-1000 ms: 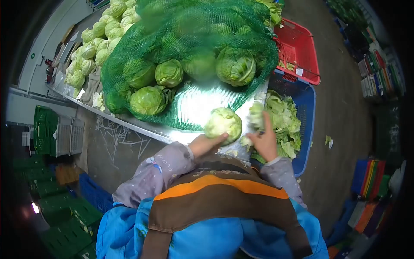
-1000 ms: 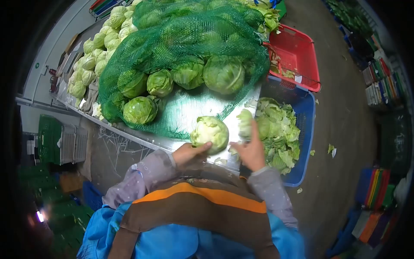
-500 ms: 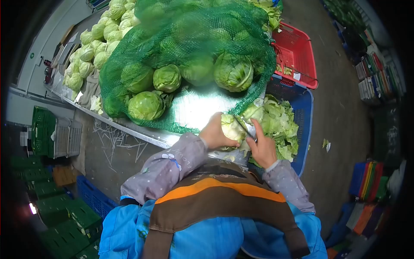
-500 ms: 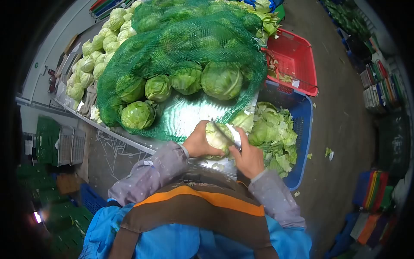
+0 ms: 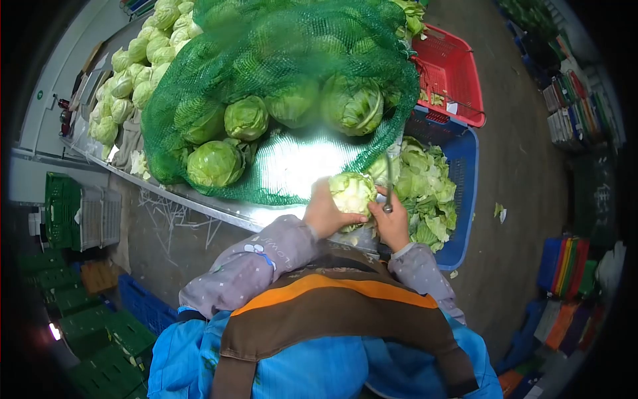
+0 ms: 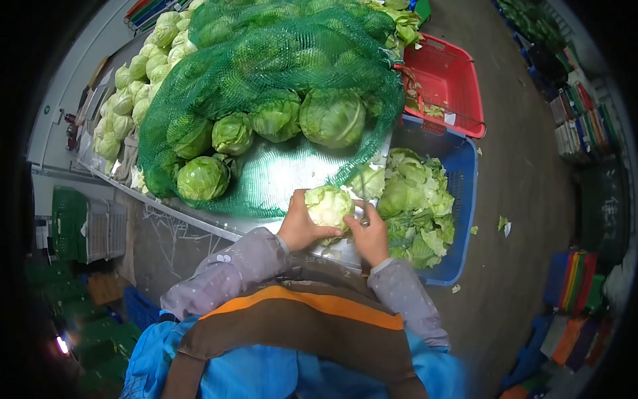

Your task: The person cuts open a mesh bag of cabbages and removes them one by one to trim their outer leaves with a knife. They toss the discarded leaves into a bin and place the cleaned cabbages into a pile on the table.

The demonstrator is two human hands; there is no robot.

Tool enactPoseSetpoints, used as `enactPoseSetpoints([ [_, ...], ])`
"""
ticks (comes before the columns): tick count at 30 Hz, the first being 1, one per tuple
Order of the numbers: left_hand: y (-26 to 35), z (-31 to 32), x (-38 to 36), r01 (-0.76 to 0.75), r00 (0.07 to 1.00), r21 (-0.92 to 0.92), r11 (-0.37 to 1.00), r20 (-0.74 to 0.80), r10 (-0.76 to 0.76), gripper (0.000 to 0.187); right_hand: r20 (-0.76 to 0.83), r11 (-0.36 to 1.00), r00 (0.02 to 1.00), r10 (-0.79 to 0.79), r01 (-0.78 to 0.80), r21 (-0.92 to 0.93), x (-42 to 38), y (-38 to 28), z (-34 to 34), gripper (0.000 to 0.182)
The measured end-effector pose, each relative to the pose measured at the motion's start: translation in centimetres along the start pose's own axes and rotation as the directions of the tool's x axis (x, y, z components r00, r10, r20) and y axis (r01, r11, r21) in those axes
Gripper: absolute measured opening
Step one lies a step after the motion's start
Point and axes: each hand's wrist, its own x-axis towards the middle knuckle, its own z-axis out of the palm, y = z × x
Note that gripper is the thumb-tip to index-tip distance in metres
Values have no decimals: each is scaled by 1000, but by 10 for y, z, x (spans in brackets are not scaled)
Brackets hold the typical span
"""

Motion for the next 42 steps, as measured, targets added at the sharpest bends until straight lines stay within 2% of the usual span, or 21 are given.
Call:
enactPoseSetpoints([
  [1, 2, -2, 2, 0, 1000, -2, 1000, -1, 0, 92, -50, 984, 987, 149, -143, 107, 5, 1, -5, 27],
  [2, 4, -4, 5, 18, 999, 39, 999, 34, -19, 93, -49, 984, 988, 149, -143, 104, 8, 7, -12, 27],
  [4, 10, -9, 11, 29, 997, 78, 997, 62, -34, 94, -88, 960, 957, 276, -279, -20, 16, 22, -22, 23],
  [5, 16, -11, 13, 67, 992, 125, 990, 99, -80, 96, -154, 981, 981, 121, -142, -131, 13, 24, -23, 33],
  [6, 19, -11, 16, 102, 983, 171, 980, 131, -126, 97, -153, 981, 981, 118, -140, -137, 8, 6, -24, 33],
  [8, 19, -12, 25, 83, 973, 191, 978, 195, -121, 101, 52, 858, 962, -266, 261, -442, -9, -39, -31, 46],
  [9, 18, -12, 28, 53, 957, 218, 975, 267, -112, 104, 173, 817, 934, -313, 358, -452, -8, -48, -37, 55],
  [10, 16, -11, 31, 53, 956, 217, 975, 271, -112, 104, 171, 818, 935, -310, 354, -453, -4, -55, -37, 55],
  [12, 15, -8, 36, -237, 957, 211, 948, 220, 190, 111, 292, 758, 932, -214, 347, -552, 5, -64, -36, 55],
  [14, 14, -5, 42, -133, 974, 213, 968, 211, 87, 117, 364, 684, 919, -151, 363, -632, 10, -64, -35, 55],
  [16, 3, -4, 51, 101, 949, -51, 994, 306, -81, 117, 357, 640, 914, -195, 394, -659, 9, -58, -32, 56],
  [17, 5, -7, 52, 62, 946, -9, 998, 318, -56, 113, 360, 641, 914, -190, 393, -659, 12, -61, -31, 56],
  [20, 16, -6, 59, 111, 930, 197, 974, 324, -172, 115, 309, 644, 951, 18, 225, -731, 15, -54, -24, 53],
  [22, 13, -3, 67, 146, 920, 153, 977, 341, -191, 115, 30, 913, 978, -206, 203, -354, 34, -14, -16, 49],
  [24, 15, -2, 63, 110, 922, 215, 970, 342, -180, 117, -14, 885, 957, -290, 263, -383, 35, -25, -17, 45],
  [26, 14, -5, 63, 102, 912, 205, 973, 371, -174, 118, 145, 772, 988, 54, 51, -634, 27, -50, -28, 45],
  [27, 17, -6, 63, 103, 913, 206, 973, 368, -174, 117, 142, 772, 988, 55, 48, -633, 26, -60, -29, 45],
  [32, 20, 1, 45, 58, 951, 181, 982, 288, -110, 110, 160, 693, 965, -205, 259, -672, 55, -50, -29, 37],
  [38, 23, 2, 29, 121, 973, -9, 993, 199, -117, 98, 37, 798, 981, -193, 179, -576, 77, -17, -21, 29],
  [41, -2, 19, 2, -337, 941, 210, 918, 37, 337, 96, -96, 777, 944, -317, 200, -597, 82, 30, -35, 31],
  [42, -5, 19, -4, -224, 974, 28, 974, 1, 225, 102, -138, 738, 917, -374, 204, -644, 80, 32, -35, 33],
])
